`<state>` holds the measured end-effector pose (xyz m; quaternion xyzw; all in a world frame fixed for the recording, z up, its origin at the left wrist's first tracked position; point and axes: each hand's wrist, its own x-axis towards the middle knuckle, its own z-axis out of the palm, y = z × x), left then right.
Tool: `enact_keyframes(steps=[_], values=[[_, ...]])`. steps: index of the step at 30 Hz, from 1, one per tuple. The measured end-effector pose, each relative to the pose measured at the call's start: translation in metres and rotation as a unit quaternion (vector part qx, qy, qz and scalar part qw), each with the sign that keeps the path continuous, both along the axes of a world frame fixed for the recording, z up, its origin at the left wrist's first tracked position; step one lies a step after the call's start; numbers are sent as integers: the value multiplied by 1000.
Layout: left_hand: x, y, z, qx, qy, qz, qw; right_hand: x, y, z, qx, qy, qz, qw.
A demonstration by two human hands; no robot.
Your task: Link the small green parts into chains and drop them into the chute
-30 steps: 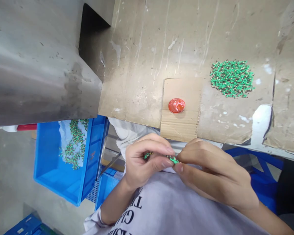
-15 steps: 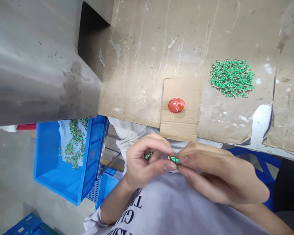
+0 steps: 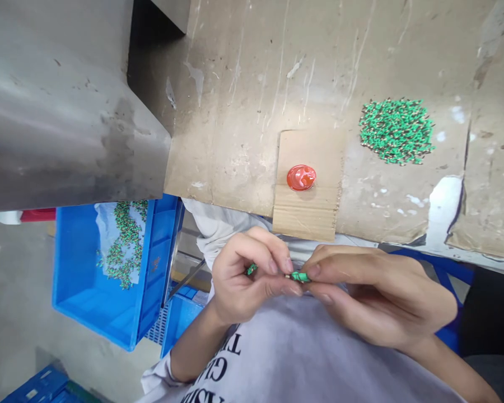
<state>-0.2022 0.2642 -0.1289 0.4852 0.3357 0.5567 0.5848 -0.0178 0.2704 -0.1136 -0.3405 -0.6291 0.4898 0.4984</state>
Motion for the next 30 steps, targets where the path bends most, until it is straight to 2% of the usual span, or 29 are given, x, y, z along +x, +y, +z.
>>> enact_keyframes(steps=[8, 14, 21, 30], values=[[4, -6, -3, -13, -38, 11, 999, -3, -2, -4, -11, 36, 21, 999], [10, -5, -3, -7, -49, 40, 998, -5, -3, -6, -25, 36, 24, 999], [14, -1, 1, 31, -23, 51, 998, -3, -5, -4, -46, 36, 23, 998], [12, 0, -1, 30, 2, 53, 998, -2, -5, -10, -56, 46, 4, 997]])
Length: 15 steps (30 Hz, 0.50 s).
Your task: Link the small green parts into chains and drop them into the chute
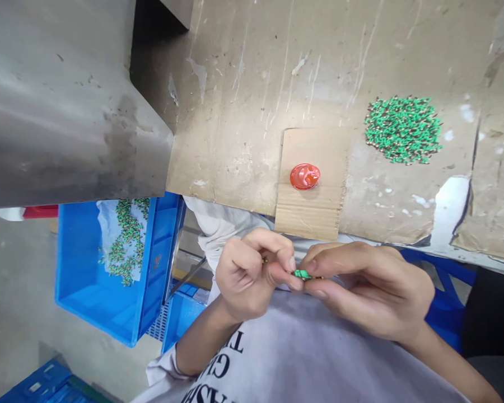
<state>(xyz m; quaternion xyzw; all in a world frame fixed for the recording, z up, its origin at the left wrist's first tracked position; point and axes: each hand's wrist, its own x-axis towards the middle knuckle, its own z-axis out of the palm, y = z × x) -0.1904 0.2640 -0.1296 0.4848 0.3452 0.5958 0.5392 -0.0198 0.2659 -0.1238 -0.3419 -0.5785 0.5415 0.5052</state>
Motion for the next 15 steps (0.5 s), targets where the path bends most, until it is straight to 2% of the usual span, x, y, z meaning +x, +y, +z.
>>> enact_keyframes(steps=[7, 15], values=[[-4, -1, 0, -4, 5, 8, 1000, 5, 1, 6, -73, 15, 35, 997], [-2, -4, 2, -22, -17, 6, 1000, 3, 2, 5, -68, 37, 65, 995]])
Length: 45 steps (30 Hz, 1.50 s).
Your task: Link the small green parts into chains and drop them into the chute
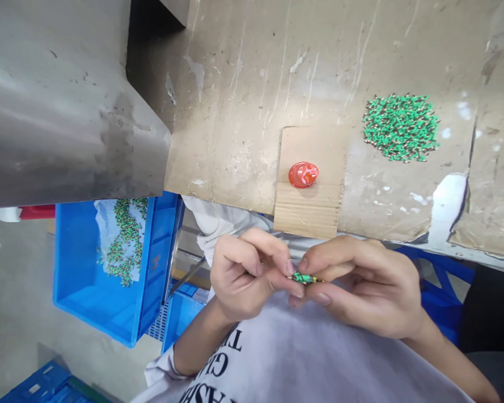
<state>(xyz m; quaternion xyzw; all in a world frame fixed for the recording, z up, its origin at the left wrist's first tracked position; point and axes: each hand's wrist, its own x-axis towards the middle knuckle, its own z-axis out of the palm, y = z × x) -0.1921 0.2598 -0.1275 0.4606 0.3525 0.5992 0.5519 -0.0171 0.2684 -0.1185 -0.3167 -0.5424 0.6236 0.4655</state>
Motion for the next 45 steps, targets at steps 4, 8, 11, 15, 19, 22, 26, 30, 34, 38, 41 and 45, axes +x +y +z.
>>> enact_keyframes(steps=[4, 8, 11, 15, 19, 22, 26, 30, 34, 38, 41, 45], values=[[-1, 0, -1, 15, 24, 14, 1000, 0, 1, 0, 5, 8, 32, 999], [-1, 1, 0, 60, 75, 16, 995, 2, 1, -2, 12, -8, 40, 999], [1, -1, 1, 70, 88, 15, 994, 4, 0, -5, -2, 5, 53, 999], [5, -6, 1, 60, 76, 3, 995, 5, -1, -10, -44, 41, 85, 995], [4, -9, 1, 44, 61, -1, 997, 5, -3, -14, -74, 66, 103, 990], [1, -11, 1, 40, 84, 2, 996, 4, -6, -15, -84, 76, 111, 987], [-4, -15, 2, 24, 103, 6, 994, 3, -8, -14, -83, 76, 108, 988], [-7, -12, 5, 15, 94, -11, 995, 4, -8, -13, -73, 75, 108, 989], [-4, -6, 7, 6, 79, 4, 997, 4, -7, -10, -57, 58, 82, 993], [-2, -6, 8, -34, 46, 7, 998, 3, -6, -5, -69, 51, 60, 994], [-4, -5, 9, -55, 17, -9, 998, 3, -5, -3, -67, 49, 55, 995], [-11, -3, 8, -42, 7, -44, 998, 4, -5, -2, -58, 30, 56, 996]])
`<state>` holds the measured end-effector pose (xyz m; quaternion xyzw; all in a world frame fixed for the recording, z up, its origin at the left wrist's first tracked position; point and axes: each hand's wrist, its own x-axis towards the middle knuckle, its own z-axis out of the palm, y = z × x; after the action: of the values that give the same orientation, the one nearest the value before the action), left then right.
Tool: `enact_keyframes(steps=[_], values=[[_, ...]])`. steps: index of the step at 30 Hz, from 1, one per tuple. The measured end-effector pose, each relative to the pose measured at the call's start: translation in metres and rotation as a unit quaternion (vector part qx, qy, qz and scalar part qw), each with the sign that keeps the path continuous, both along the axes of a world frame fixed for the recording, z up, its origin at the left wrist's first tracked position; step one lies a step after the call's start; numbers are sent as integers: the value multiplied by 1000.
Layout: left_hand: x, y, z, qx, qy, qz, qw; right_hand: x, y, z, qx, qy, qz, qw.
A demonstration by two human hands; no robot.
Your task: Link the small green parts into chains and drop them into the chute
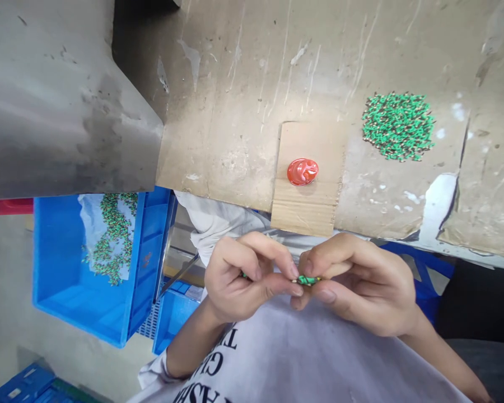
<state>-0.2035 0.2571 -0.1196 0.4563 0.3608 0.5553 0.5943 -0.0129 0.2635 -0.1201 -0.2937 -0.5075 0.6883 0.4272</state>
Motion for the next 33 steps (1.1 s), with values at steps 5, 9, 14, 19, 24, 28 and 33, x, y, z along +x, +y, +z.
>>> enact_keyframes(steps=[5, 9, 14, 19, 24, 28, 33], values=[[-5, 0, -4, 12, -21, -21, 999, 1, -1, 0, 23, -23, -7, 999], [-5, 0, -7, 25, -27, -19, 999, 0, -3, 0, 44, -60, -34, 997], [-5, 2, -10, 40, -12, -11, 999, 0, -2, 0, 66, -73, -48, 994], [-3, 3, -5, 44, 12, 10, 999, -4, 2, -2, 110, -55, -51, 991], [-1, 8, 0, -116, 59, 92, 987, 29, 16, -13, 177, -220, -197, 939], [-3, 21, -4, -303, -63, 49, 950, 101, 47, -16, 186, -392, -442, 785], [-10, 32, -6, -377, -137, 6, 916, 189, 71, -13, 158, -493, -567, 641]])
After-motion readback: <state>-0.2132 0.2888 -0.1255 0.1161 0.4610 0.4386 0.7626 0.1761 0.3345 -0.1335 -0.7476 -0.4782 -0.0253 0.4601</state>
